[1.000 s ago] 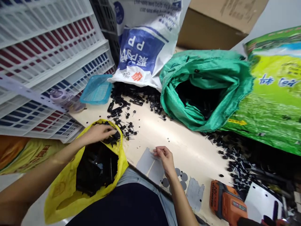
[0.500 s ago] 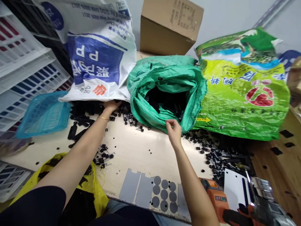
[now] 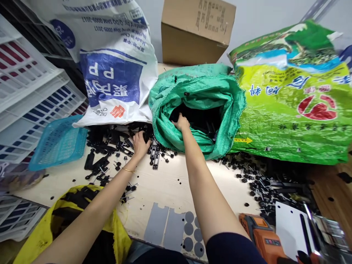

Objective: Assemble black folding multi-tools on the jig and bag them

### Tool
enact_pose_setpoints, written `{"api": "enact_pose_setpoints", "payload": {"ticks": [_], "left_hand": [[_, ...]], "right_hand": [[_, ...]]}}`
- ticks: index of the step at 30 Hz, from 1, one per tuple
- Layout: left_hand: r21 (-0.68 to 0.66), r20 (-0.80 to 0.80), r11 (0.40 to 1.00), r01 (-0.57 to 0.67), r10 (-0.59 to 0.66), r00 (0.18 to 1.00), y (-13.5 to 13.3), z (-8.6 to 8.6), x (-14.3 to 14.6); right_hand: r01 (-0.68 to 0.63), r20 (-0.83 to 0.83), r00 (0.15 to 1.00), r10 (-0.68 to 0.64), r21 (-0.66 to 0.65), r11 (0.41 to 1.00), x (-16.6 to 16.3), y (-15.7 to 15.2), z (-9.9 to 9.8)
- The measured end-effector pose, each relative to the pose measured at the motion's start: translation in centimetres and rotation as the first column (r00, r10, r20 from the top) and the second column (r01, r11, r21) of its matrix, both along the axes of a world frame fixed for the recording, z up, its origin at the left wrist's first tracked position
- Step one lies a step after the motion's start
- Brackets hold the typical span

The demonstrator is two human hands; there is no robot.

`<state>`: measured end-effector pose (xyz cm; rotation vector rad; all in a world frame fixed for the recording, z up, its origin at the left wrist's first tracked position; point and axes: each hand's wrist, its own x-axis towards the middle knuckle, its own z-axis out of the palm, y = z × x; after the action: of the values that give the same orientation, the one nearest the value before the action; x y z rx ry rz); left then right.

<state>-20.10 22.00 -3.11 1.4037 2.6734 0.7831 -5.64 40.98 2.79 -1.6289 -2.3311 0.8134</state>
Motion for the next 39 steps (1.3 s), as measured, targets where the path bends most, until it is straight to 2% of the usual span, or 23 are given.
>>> {"api": "enact_pose_setpoints", "payload": {"ticks": [6,10,13,16,18,20,22,24,26,29,32,33,35,37,39], "left_hand": [[0.031,0.013,0.999,0.006,-0.006,1.000,0.1,-0.2,0.4],[0.041,0.031,0.999,0.032,-0.033,0.999,-0.2,-0.2,0.2],[0.061,0.035,0.997,0.040,-0.042,0.998,-0.4,-0.2,0.1],[0.074,0.047,0.996,0.041,-0.044,0.998,-0.8,-0.1,0.1],[0.089,0.056,0.996,0.030,-0.035,0.998,-1.2,-0.1,0.5],[0.106,0.072,0.994,0.008,-0.016,0.997,-1.7,0.1,1.2],[0.113,0.096,0.993,-0.020,0.009,0.995,-2.2,0.2,2.0],[0.107,0.109,0.993,-0.044,0.032,0.994,-2.6,0.2,2.8],[0.097,0.097,0.994,-0.056,0.047,0.994,-2.9,0.2,3.5],[0.086,0.057,0.995,-0.059,0.054,0.997,-3.2,0.2,4.3],[0.066,0.042,0.996,-0.053,0.050,0.998,-3.4,0.3,4.7],[0.063,0.042,0.997,-0.046,0.043,0.998,-3.4,0.3,4.8],[0.065,0.044,0.998,-0.025,0.023,0.999,-3.6,0.2,5.0],[0.071,0.043,0.997,-0.009,0.006,0.999,-3.9,-0.1,5.1],[0.088,0.040,0.996,-0.002,-0.002,0.999,-4.1,-0.5,5.1]], "right_hand": [[-0.070,-0.124,0.989,0.079,0.075,0.995,2.7,0.6,0.7],[0.020,-0.282,0.959,0.030,0.174,0.985,6.5,0.3,3.0],[0.056,-0.347,0.937,0.039,0.260,0.964,10.7,-1.8,5.8],[-0.033,-0.333,0.935,0.122,0.261,0.965,14.5,-6.3,7.4],[-0.112,-0.259,0.953,0.159,0.185,0.976,16.1,-9.9,6.7],[-0.141,-0.180,0.970,0.163,0.124,0.982,17.0,-13.0,4.5],[-0.127,-0.090,0.986,0.142,0.157,0.979,17.3,-15.2,1.6],[-0.121,0.005,0.992,0.123,0.219,0.968,17.3,-16.0,-0.4],[-0.105,0.043,0.994,0.098,0.245,0.964,17.0,-15.5,-0.7],[0.025,-0.010,1.000,-0.023,0.276,0.961,16.0,-12.4,1.3],[0.187,-0.022,0.980,-0.198,0.440,0.879,14.4,-7.5,3.0],[0.210,0.017,0.970,-0.242,0.438,0.874,13.9,-5.9,3.0],[0.215,0.151,0.947,-0.282,0.352,0.911,13.1,-3.2,2.3],[0.191,0.270,0.924,-0.270,0.286,0.939,12.8,-1.3,1.2],[0.142,0.306,0.924,-0.230,0.283,0.949,12.9,-0.3,0.2]]}}
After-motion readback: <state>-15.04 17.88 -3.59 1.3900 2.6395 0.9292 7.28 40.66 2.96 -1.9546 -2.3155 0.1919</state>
